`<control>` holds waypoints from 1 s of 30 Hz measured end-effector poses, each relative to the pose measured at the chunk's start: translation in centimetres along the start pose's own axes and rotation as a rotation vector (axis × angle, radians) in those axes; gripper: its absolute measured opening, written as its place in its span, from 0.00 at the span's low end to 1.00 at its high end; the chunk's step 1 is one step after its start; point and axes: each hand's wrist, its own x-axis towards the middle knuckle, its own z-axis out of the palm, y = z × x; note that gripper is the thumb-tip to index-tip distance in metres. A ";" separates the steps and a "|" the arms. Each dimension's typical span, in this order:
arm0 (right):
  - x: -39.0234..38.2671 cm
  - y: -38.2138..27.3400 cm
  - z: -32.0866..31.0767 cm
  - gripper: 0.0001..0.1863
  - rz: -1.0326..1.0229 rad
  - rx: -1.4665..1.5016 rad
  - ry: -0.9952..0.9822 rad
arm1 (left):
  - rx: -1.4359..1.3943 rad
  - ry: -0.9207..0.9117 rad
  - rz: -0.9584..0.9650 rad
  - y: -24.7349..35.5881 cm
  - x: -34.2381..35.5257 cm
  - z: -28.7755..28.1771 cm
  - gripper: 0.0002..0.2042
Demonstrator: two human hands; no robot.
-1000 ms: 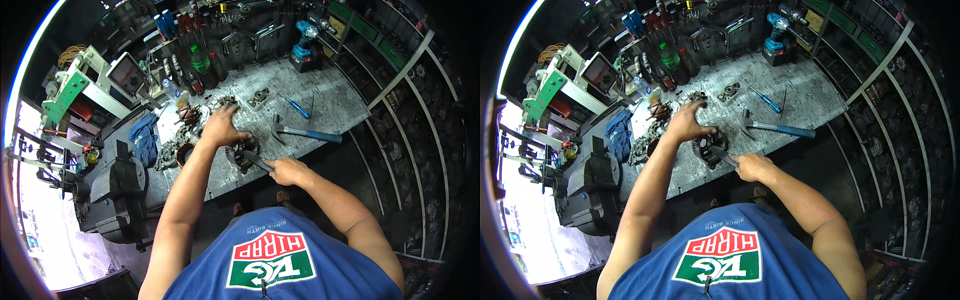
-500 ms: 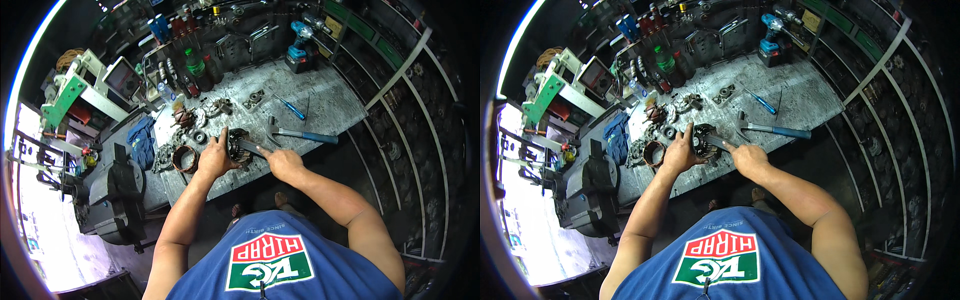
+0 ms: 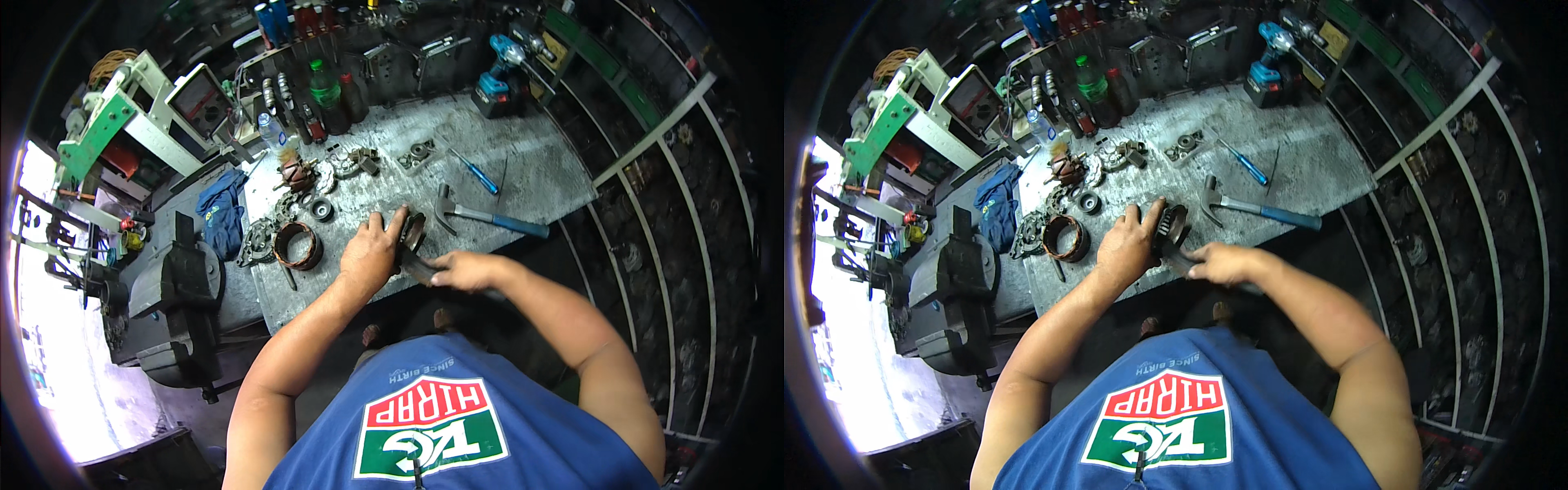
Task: The person uses a hammer and a screwdriver to tap and pry components on a circular mechanical part on a workbench. They repeatedly reposition the part and apply force to separate or adjust internal pieces.
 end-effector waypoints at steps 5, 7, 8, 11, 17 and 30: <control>-1.7 -1.0 0.6 0.33 0.085 -0.098 -0.012 | 0.029 0.045 0.050 0.7 -0.6 1.3 0.51; -1.9 -0.7 1.1 0.35 -0.032 0.144 0.020 | 0.009 0.057 0.045 0.5 -0.8 1.6 0.50; -2.0 -0.7 1.1 0.35 0.070 0.318 -0.085 | -0.021 0.058 0.032 0.4 -0.9 1.6 0.49; -2.1 -0.4 1.6 0.37 0.124 0.148 -0.034 | -0.078 0.040 -0.001 0.0 -0.9 1.4 0.48; -1.6 0.2 3.6 0.38 -0.218 0.246 0.059 | -0.076 0.086 0.008 -1.0 -1.9 2.3 0.47; 2.5 1.2 6.0 0.35 0.071 -0.371 0.296 | -0.432 0.418 -0.178 -2.5 -4.4 13.3 0.46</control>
